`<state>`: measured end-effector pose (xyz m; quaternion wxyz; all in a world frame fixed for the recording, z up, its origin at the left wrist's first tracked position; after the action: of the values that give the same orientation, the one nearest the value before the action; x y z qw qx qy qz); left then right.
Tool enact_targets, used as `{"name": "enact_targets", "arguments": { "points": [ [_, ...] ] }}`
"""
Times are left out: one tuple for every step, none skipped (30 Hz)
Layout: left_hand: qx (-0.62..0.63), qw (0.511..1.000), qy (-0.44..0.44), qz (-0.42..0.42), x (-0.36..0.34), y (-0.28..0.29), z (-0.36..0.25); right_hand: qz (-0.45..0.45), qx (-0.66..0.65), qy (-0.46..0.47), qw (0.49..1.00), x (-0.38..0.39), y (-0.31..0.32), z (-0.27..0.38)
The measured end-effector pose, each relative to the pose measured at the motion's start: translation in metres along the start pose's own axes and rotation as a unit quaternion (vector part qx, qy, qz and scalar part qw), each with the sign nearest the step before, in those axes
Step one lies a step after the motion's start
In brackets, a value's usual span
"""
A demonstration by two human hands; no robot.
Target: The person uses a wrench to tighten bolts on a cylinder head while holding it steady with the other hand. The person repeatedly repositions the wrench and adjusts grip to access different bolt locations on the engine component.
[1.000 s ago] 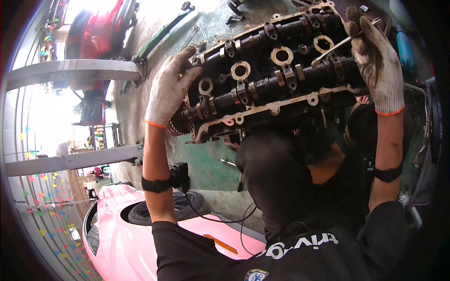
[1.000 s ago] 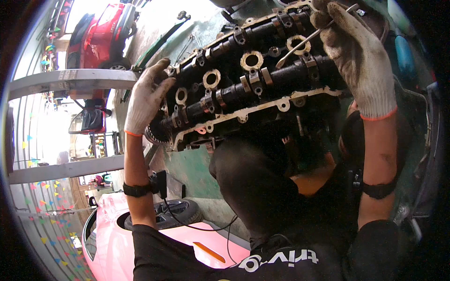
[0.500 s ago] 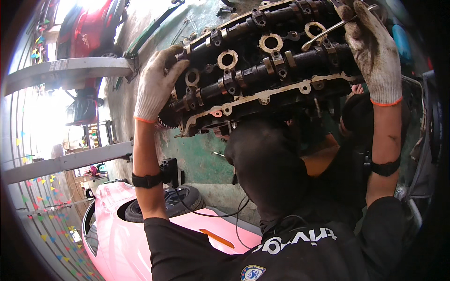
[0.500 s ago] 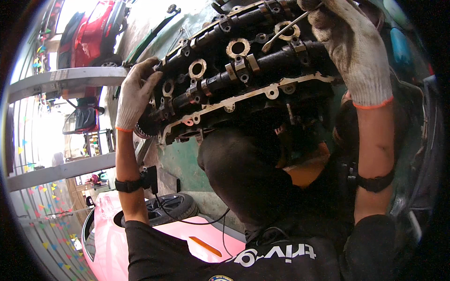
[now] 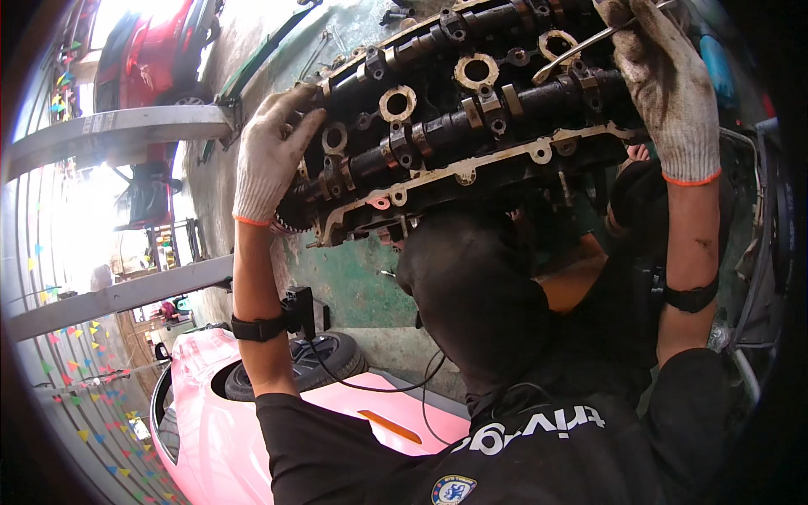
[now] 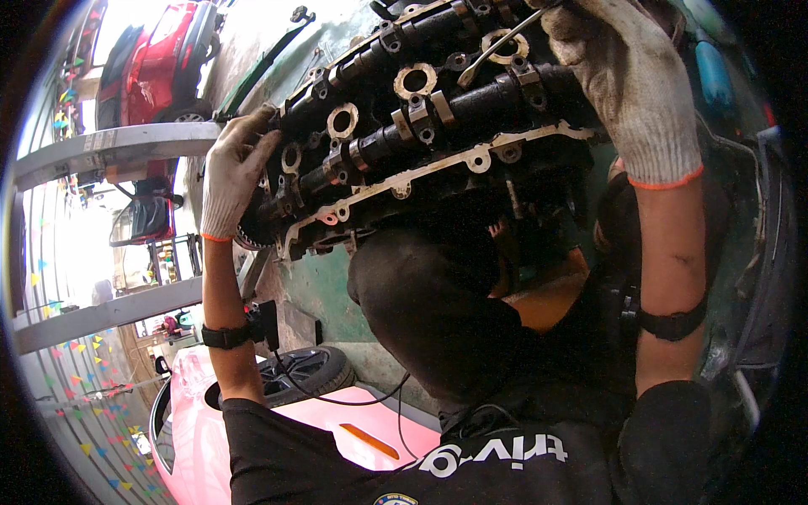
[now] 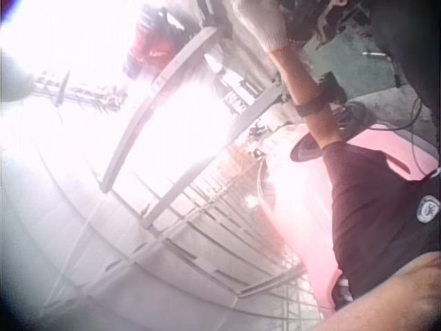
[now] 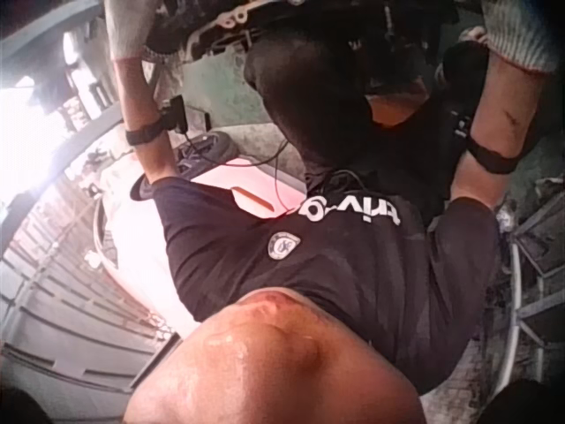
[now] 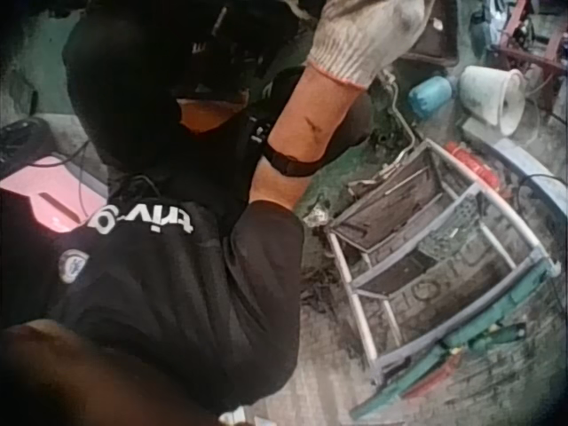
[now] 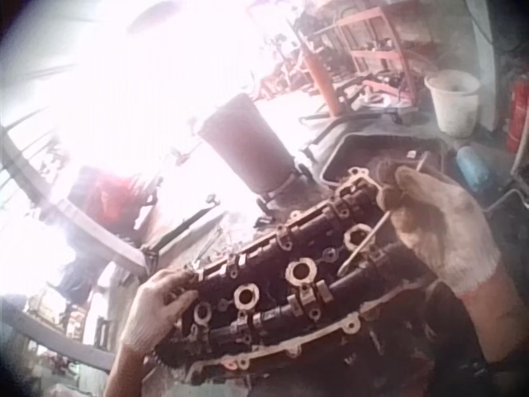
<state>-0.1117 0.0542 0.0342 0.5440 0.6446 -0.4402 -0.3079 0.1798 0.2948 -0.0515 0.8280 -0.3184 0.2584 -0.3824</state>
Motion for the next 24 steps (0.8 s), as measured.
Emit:
{"name": "enact_targets", "arguments": {
  "points": [
    [-0.018,0.999,-0.035,-0.003,0.000,0.001,-0.001,0.013,-0.001,-0.005,1.000,0.000,0.000,0.000],
    [-0.040,0.999,-0.035,0.003,0.000,0.001,-0.001,0.025,-0.001,-0.010,1.000,0.000,0.000,-0.001],
    [-0.062,0.998,-0.014,0.013,0.000,0.001,0.000,0.016,-0.001,-0.007,1.000,0.000,0.000,-0.001],
    [-0.060,0.998,0.022,0.018,-0.001,0.001,0.001,0.006,0.000,-0.003,1.000,-0.001,0.000,-0.001],
    [-0.058,0.995,0.077,0.028,-0.001,0.001,0.002,-0.004,0.000,0.001,1.000,-0.002,0.000,0.000],
    [-0.060,0.990,0.120,0.033,0.000,0.000,0.003,0.007,-0.007,-0.006,1.000,-0.003,-0.002,0.001],
    [-0.056,0.987,0.144,0.038,0.001,0.000,0.002,0.017,-0.014,-0.013,1.000,-0.003,-0.004,0.002],
    [-0.056,0.986,0.154,0.037,0.002,0.000,0.001,0.028,-0.020,-0.019,0.999,-0.003,-0.006,0.005],
    [-0.059,0.987,0.146,0.030,0.003,0.000,0.000,0.034,-0.016,-0.038,0.999,-0.002,-0.008,0.007],
    [-0.045,0.990,0.129,0.029,0.004,0.000,0.000,0.039,-0.012,-0.059,0.997,0.000,-0.009,0.010],
    [-0.034,0.995,0.095,0.021,0.005,0.000,-0.001,0.044,-0.008,-0.080,0.996,0.002,-0.010,0.011],
    [-0.021,0.997,0.069,0.014,0.006,0.001,0.001,0.043,-0.002,-0.064,0.997,0.003,-0.010,0.012],
    [-0.013,0.999,0.044,0.018,0.006,0.001,0.003,0.043,0.004,-0.048,0.998,0.004,-0.010,0.011],
    [-0.004,0.999,0.028,0.023,0.006,0.000,0.007,0.042,0.009,-0.032,0.999,0.004,-0.009,0.009],
    [0.003,0.999,0.022,0.026,0.007,-0.001,0.011,0.030,0.010,-0.022,0.999,0.003,-0.008,0.006],
    [0.025,0.999,0.014,0.018,0.007,-0.003,0.014,0.017,0.011,-0.011,1.000,0.002,-0.006,0.003],
    [0.045,0.999,0.015,0.008,0.008,-0.005,0.018,0.005,0.013,0.000,1.000,0.000,-0.004,0.001],
    [0.061,0.998,0.013,0.006,0.008,-0.006,0.020,0.003,0.009,0.004,1.000,-0.001,-0.002,-0.001],
    [0.030,1.000,-0.006,0.005,0.007,-0.006,0.020,0.001,0.004,0.008,1.000,-0.002,-0.001,-0.001],
    [-0.005,1.000,-0.027,0.011,0.007,-0.005,0.019,-0.001,0.000,0.012,1.000,-0.002,0.000,0.000],
    [-0.037,0.998,-0.041,0.015,0.006,-0.005,0.017,0.022,-0.006,-0.006,1.000,-0.002,-0.001,0.000],
    [-0.061,0.997,-0.052,0.016,0.005,-0.004,0.015,0.045,-0.011,-0.024,0.999,-0.002,-0.003,0.002],
    [-0.082,0.995,-0.056,0.014,0.005,-0.003,0.011,0.068,-0.017,-0.043,0.997,-0.001,-0.005,0.002],
    [-0.103,0.993,-0.060,0.012,0.004,-0.003,0.008,0.050,-0.005,-0.027,0.998,0.000,-0.005,0.004]
  ]
}}
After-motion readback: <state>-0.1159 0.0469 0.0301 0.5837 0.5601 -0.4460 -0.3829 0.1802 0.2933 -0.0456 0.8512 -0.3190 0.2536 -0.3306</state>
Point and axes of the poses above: each hand's wrist, its own x-axis away from the middle knuckle, its own y-axis out of the back of the hand, z = x × y, the point moved 3 cm from there along -x, towards the middle knuckle, and after that the axes turned 14 degrees about z, right-handed, at the moved point
